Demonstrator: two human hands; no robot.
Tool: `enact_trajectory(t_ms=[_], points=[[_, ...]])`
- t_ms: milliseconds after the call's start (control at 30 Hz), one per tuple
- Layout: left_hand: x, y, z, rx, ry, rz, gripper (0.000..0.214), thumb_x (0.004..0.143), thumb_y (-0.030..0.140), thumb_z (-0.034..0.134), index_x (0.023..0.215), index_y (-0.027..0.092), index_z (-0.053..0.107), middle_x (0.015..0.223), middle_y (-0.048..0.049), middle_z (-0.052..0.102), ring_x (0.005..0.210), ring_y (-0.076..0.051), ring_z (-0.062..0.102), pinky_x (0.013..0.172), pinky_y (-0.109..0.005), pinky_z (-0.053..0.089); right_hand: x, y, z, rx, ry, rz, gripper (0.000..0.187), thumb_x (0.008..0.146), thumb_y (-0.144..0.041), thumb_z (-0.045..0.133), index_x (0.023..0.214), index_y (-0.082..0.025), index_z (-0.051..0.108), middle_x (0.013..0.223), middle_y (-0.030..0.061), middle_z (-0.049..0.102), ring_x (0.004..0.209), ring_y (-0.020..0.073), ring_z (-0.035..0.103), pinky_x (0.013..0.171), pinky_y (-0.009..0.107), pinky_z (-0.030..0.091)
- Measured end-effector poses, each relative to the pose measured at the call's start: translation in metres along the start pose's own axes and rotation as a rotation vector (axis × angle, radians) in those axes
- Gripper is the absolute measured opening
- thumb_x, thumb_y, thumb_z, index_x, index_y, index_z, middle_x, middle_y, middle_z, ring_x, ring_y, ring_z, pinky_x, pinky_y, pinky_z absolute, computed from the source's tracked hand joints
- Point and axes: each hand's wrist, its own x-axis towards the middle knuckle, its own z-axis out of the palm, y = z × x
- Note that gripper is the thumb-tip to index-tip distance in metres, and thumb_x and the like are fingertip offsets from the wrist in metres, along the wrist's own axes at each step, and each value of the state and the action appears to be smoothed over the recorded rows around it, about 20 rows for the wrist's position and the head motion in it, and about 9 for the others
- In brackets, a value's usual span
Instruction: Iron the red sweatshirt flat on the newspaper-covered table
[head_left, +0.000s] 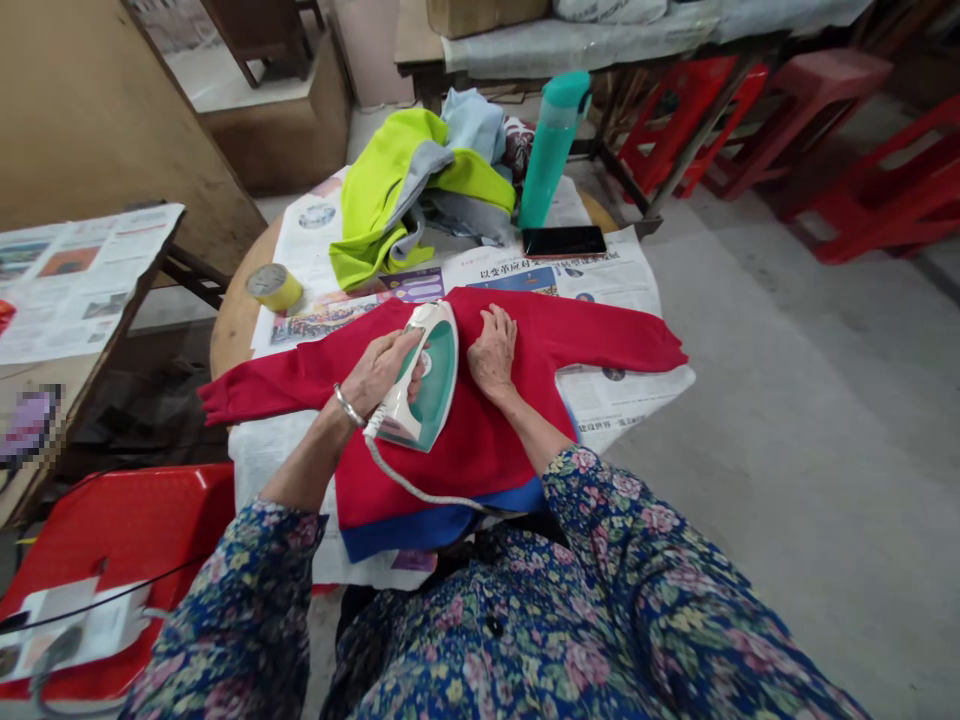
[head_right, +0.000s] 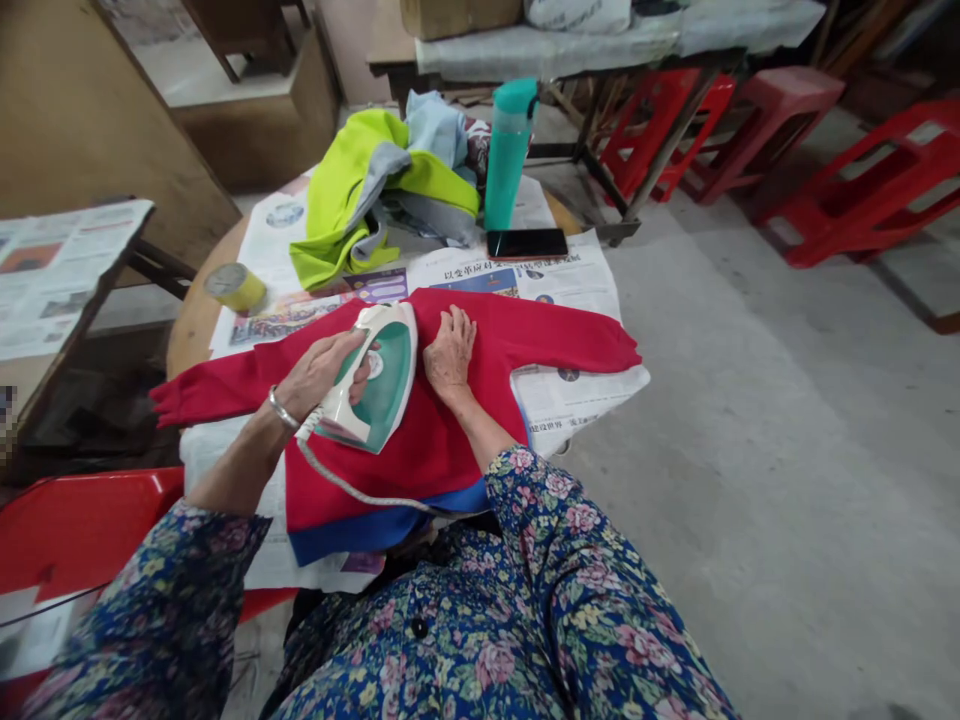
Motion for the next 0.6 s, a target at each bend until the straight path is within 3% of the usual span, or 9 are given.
enact_trajectory(t_ms=[133,233,433,600], points=[[0.029,0.010,0.009,0.060,-0.106,0.018,0.031,0.110,0.041,0.069,0.087,0.020,0.068,0.062,0.0006,0.057,0.042,-0.013,0.051,0.044,-0.026,0.044,0.000,0.001,-0.002,0.009,0.008,-0.013,0.066,0.095,-0.001,0.038,0.152,-0.011,0.070,0.165,0.0234,0.066,0.158,0.0343,0.055,0.138,0.063,0.031],[0.040,0.016,0.013,0.041,-0.086,0.004,0.034,0.103,0.048,0.080,0.088,0.020,0.068,0.060,0.0019,0.056,0.041,-0.012,0.050,0.042,-0.025,0.042,-0.001,0.000,-0.005,-0.026,-0.025,-0.016,0.067,0.097,-0.001,0.036,0.154,-0.012,0.070,0.166,0.0208,0.065,0.158,0.0316,0.054,0.140,0.058,0.030],[0.039,0.018,0.012,-0.074,0.160,0.028,0.030,0.111,0.039,0.069,0.088,0.022,0.061,0.053,0.0060,0.053,0.038,-0.010,0.048,0.041,-0.021,0.040,-0.002,-0.004,-0.009,-0.100,-0.087,-0.061,0.070,0.099,-0.004,0.041,0.160,-0.021,0.071,0.171,0.0133,0.063,0.163,0.0351,0.048,0.140,0.065,0.025],[0.016,0.007,-0.008,-0.140,0.388,0.046,0.033,0.110,0.041,0.067,0.084,0.023,0.057,0.055,0.0066,0.054,0.039,-0.009,0.049,0.042,-0.020,0.042,-0.001,-0.008,-0.006,-0.140,-0.101,-0.061,0.061,0.108,-0.015,0.042,0.163,-0.018,0.068,0.175,0.0154,0.060,0.166,0.0364,0.044,0.140,0.066,0.023]])
